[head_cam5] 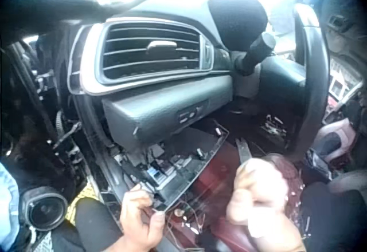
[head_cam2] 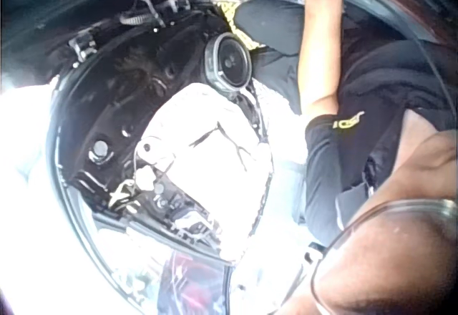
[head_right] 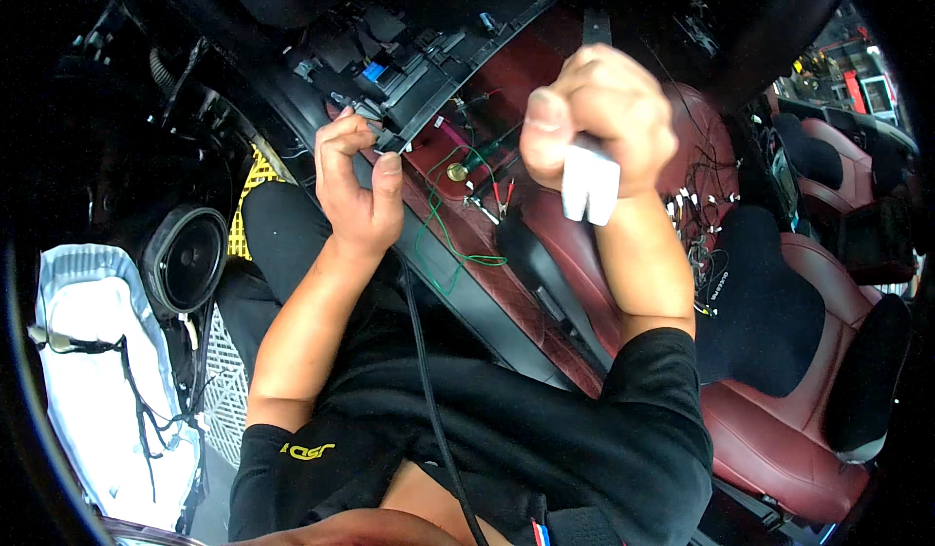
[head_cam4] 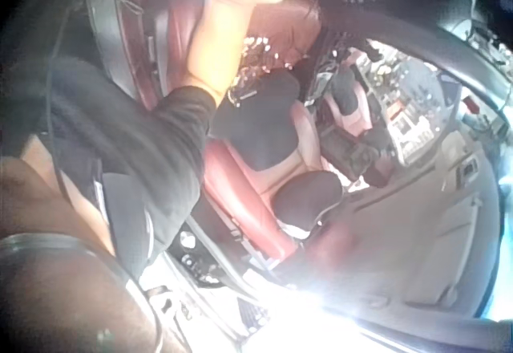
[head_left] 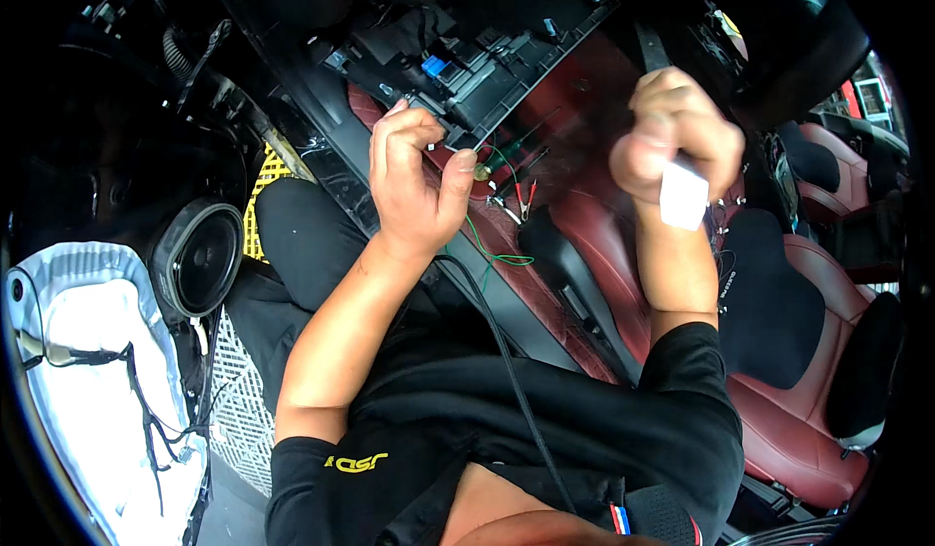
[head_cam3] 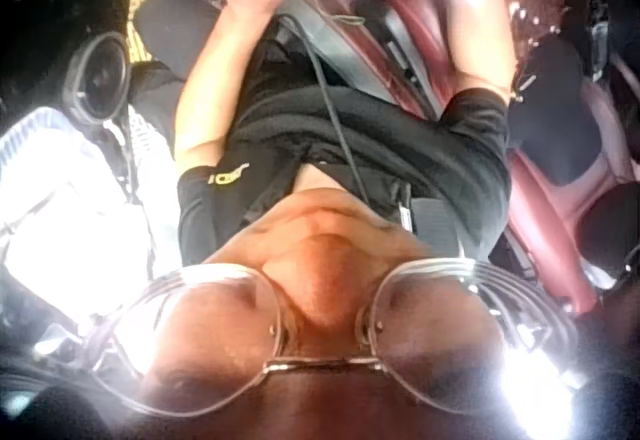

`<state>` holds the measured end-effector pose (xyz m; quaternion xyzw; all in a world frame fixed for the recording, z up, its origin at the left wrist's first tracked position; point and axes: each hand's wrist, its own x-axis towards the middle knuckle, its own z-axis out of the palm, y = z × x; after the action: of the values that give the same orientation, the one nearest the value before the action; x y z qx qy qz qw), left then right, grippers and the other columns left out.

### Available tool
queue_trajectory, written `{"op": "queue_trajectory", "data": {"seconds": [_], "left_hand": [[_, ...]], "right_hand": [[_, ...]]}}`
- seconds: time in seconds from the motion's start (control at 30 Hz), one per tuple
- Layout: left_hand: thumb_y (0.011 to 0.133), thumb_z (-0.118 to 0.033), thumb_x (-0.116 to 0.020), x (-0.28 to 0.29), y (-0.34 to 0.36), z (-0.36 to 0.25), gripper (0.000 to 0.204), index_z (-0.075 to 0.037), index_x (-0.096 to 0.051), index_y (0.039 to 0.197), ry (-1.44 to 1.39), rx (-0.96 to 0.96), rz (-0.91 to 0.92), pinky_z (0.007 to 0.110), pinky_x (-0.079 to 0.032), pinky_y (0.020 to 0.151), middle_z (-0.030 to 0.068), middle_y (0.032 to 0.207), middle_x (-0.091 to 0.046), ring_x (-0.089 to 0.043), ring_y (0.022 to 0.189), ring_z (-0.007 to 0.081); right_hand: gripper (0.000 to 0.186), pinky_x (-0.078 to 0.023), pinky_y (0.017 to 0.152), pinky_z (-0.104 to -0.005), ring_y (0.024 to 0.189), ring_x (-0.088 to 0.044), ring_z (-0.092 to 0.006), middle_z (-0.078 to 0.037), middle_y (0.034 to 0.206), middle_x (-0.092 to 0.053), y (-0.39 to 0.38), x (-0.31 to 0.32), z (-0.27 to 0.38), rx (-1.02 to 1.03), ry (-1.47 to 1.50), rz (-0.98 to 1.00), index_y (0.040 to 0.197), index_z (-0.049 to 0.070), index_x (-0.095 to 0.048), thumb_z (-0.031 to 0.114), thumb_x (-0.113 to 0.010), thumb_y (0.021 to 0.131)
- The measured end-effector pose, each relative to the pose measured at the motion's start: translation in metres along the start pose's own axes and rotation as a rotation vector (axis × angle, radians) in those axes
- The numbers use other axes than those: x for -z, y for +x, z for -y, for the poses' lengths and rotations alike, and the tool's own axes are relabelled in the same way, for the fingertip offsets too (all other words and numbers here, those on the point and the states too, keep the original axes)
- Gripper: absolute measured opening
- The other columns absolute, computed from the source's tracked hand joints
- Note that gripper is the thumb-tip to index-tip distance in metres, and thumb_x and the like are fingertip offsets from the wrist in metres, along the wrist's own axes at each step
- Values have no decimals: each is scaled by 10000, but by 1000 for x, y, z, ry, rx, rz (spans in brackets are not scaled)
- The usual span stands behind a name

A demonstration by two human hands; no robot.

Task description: The person detaches plastic interior trim panels from a car dashboard and door using a metal prying tool. They then manipulate wiring harnesses and electrical connectors near the passenger seat.

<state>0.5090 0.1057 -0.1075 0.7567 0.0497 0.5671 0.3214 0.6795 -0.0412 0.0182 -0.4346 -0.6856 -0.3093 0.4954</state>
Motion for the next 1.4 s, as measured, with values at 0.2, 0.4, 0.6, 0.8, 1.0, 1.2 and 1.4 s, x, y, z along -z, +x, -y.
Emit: {"op": "queue_trajectory", "data": {"seconds": [0.2,0.4,0.6,0.8,1.0,1.2,1.4], "left_hand": [[887,-259,-767,8,10,0,332,8,-613,1011,-25,44,11,536,-462,1061,144,1011,-651,-638,962,298],[950,-163,-656,43,40,-12,232,32,-632,1072,50,42,-92,462,-516,1012,155,1083,-651,-656,1022,292],[981,-152,-549,107,103,-100,227,-7,-574,1154,-21,-292,297,479,-521,822,171,1031,-609,-615,890,318],[1034,-59,-524,130,123,-173,189,126,-512,1069,110,-56,356,209,-492,640,156,918,-602,-586,687,199],[992,-169,-533,167,88,-123,202,-7,-575,1106,7,-303,196,436,-487,832,169,1005,-606,-590,909,281],[765,-297,-900,84,77,-38,621,2,-669,1257,276,16,263,390,-526,984,153,1176,-678,-658,1100,286],[652,-195,-946,48,56,1,817,42,-585,1346,256,34,310,404,-497,1041,189,1327,-608,-620,1221,293]], "right_hand": [[254,-423,441,-302,430,-504,-205,-47,561,-507,-64,-13,-33,-114,-309,7,758,54,-510,34,-747,848],[264,-455,472,-288,466,-552,-191,-48,604,-560,-73,-19,-45,-347,-390,-29,765,75,-553,100,-799,857],[258,-498,528,-301,546,-622,-212,-72,641,-601,-77,-19,-43,-591,-343,48,827,70,-592,208,-795,907],[270,-522,562,-322,595,-674,-233,-100,682,-654,-80,-21,-47,-767,-358,185,890,60,-614,272,-776,928],[241,-545,606,-344,634,-704,-232,-110,723,-689,-80,-23,-47,-777,-290,274,921,63,-632,269,-757,939],[188,-545,631,-329,666,-709,-222,-110,754,-699,-77,-28,-42,-843,-181,320,975,64,-651,224,-746,944],[191,-524,625,-310,638,-668,-191,-102,735,-682,-76,-28,-43,-806,-228,317,997,55,-651,218,-738,952]]}}
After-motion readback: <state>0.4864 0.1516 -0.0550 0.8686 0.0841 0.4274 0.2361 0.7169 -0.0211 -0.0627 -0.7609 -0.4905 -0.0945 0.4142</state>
